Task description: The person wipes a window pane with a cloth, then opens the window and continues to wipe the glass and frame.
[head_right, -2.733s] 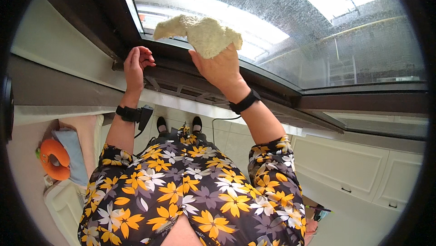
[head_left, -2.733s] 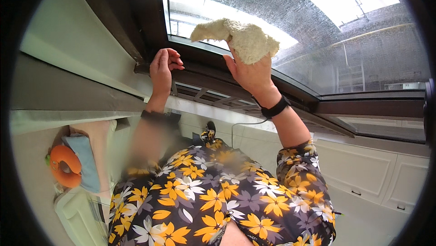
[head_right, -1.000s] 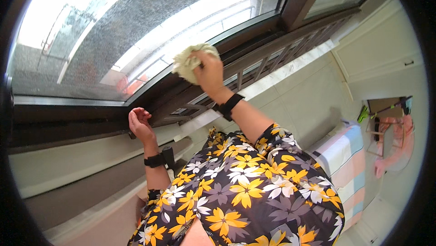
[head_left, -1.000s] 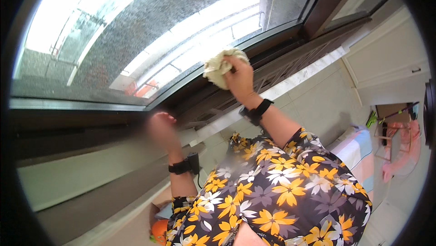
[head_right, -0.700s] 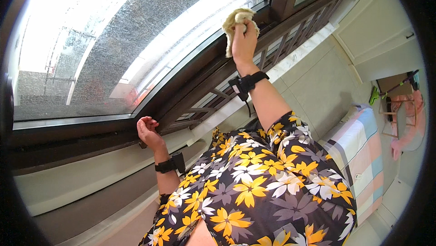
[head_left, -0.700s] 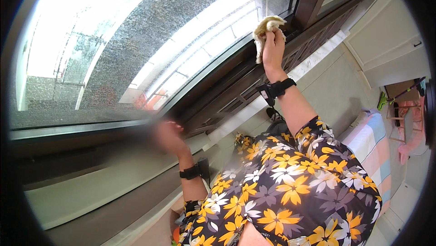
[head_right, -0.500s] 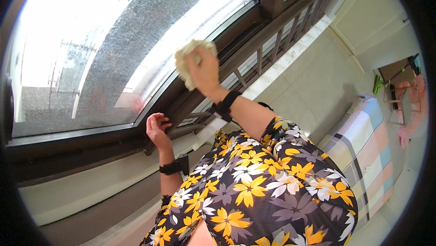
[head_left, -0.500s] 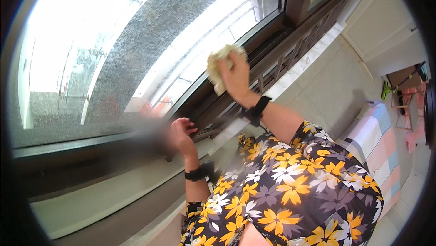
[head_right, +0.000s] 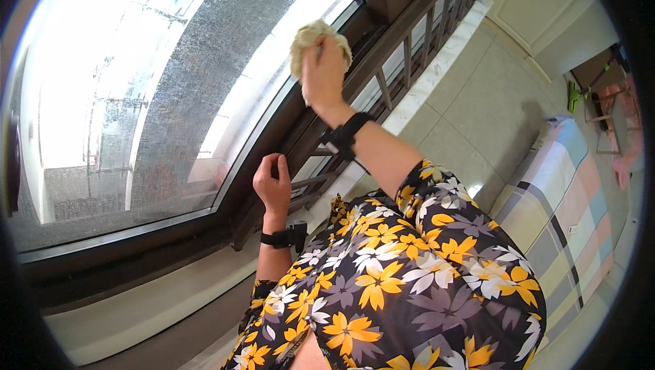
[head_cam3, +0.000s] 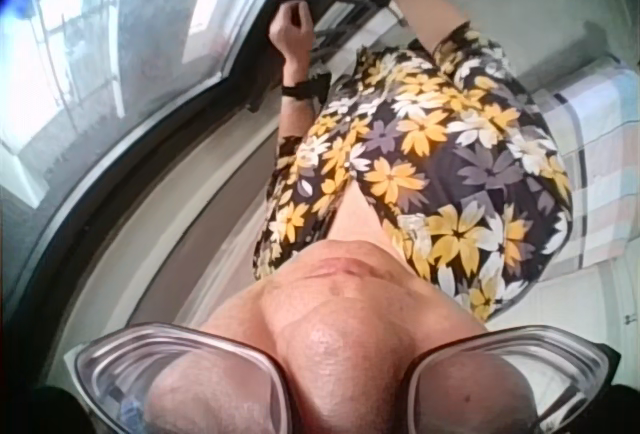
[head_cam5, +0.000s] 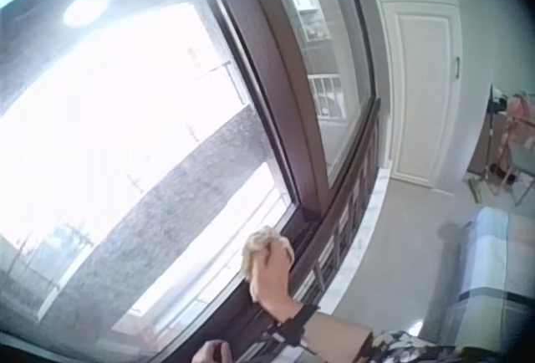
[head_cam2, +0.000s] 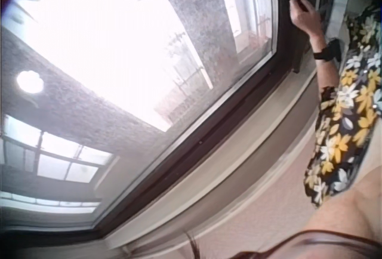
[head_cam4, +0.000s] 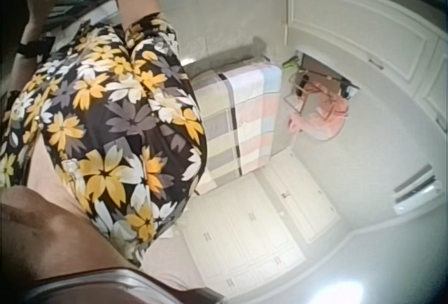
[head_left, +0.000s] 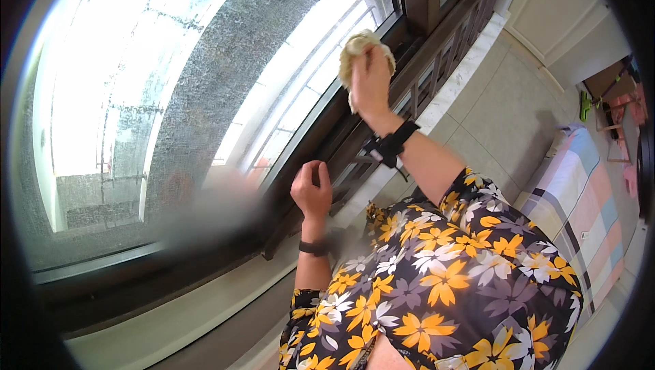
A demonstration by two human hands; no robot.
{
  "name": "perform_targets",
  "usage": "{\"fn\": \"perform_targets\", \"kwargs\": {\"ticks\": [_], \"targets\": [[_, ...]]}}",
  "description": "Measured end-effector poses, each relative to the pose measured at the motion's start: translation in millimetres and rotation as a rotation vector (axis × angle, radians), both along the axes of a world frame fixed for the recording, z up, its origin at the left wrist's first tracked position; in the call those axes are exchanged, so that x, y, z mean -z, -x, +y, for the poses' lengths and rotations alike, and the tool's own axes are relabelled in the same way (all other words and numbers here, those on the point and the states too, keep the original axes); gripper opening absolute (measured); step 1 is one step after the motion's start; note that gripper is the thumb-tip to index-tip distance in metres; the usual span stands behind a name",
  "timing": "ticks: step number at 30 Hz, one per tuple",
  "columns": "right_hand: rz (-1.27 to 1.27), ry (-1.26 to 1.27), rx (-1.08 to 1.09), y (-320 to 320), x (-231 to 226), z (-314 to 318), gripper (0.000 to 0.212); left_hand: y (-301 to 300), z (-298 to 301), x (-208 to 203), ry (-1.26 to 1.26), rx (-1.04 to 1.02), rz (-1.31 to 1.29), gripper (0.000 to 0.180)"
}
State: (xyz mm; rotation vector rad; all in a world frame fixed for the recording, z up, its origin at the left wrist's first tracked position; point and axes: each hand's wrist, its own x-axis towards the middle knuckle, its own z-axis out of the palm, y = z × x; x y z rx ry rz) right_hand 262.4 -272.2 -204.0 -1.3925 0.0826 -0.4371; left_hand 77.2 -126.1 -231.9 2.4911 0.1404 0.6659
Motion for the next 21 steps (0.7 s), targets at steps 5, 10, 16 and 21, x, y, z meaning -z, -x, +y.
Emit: {"fn": "perform_targets", "kwargs": {"ticks": [5, 10, 16, 21], "targets": [[-0.232, 0.273, -0.037, 52, -2, 39, 0.018, 4, -3, -7, -0.040, -0.044, 0.035, 0.011], [-0.275, 0.357, -0.093, 24, 3, 11, 0.015, 10, 2, -3, -0.109, -0.034, -0.001, 0.011], [-0.015, 0.249, -0.122, -5, 6, -16, 0.017, 10, 5, 0, -0.076, -0.033, 0.013, 0.011], [0.005, 0.110, -0.651, 6, -10, -27, 0.013, 13, 11, 1, -0.051, -0.046, 0.022, 0.013]]}}
